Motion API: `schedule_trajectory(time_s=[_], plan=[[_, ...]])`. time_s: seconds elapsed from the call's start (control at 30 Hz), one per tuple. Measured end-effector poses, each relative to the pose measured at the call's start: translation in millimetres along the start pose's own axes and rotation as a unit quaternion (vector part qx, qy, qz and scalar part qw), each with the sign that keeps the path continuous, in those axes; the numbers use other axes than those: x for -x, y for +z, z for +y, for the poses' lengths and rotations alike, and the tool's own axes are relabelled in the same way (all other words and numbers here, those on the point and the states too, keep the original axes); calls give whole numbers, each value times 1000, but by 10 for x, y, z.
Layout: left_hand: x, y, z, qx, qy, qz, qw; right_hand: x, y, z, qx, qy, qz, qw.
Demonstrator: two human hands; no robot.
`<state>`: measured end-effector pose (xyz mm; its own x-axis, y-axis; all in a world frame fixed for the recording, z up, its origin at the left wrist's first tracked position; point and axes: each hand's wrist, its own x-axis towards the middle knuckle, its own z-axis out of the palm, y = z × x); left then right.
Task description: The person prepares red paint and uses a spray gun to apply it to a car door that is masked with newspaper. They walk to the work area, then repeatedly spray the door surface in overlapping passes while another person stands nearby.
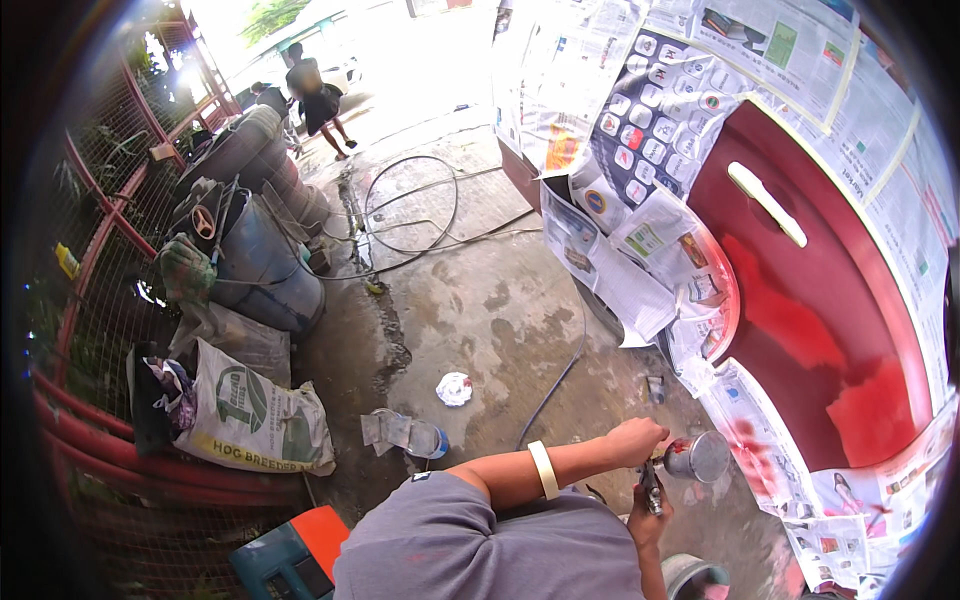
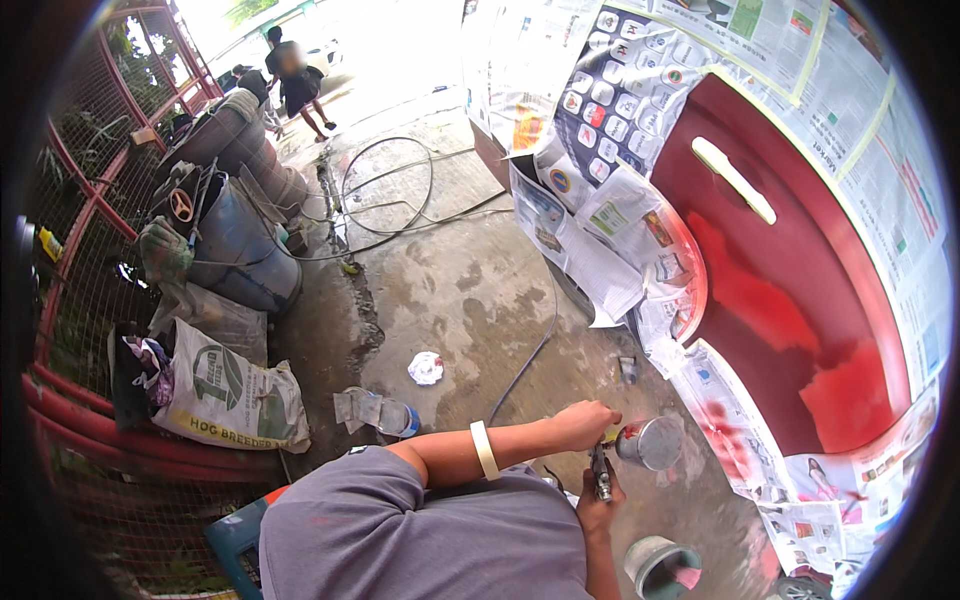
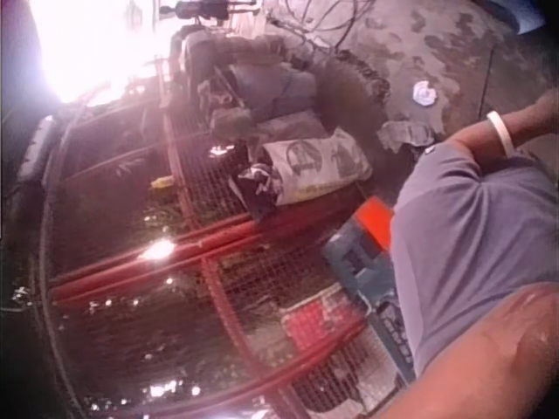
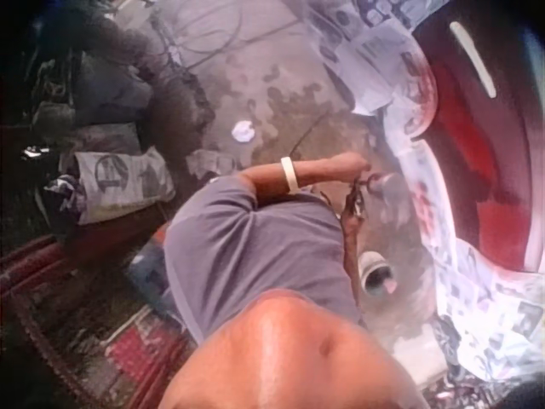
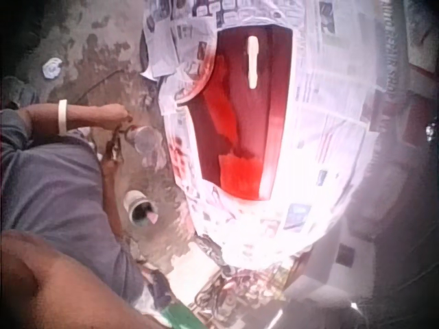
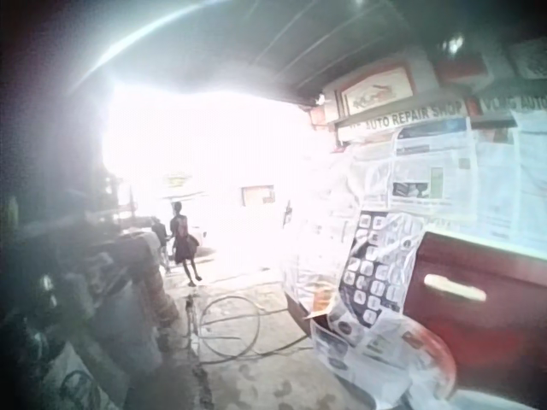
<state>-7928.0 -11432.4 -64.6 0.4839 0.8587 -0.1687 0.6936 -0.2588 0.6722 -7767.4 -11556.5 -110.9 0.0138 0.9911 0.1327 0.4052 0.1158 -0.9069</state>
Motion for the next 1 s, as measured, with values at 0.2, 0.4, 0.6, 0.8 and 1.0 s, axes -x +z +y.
schedule_trajectory(time_s=[0.2, 0.4, 0.6, 0.8, 1.0], plan=[[58, -49, -59, 28, 29, 5, 999, -6, 64, -201, 16, 4, 0, 1000], [51, -22, -43, 33, 46, -9, 998, 39, 13, -162, 86, 24, -10, 996], [-63, 82, -52, 37, 65, -22, 997, 111, 9, -74, -30, 134, -22, 990], [-124, 105, -40, 8, 94, -33, 995, 150, 3, 161, -48, 119, -43, 991], [-169, 176, -123, -27, 123, -48, 991, 105, 0, 194, 1, 40, -45, 998]])
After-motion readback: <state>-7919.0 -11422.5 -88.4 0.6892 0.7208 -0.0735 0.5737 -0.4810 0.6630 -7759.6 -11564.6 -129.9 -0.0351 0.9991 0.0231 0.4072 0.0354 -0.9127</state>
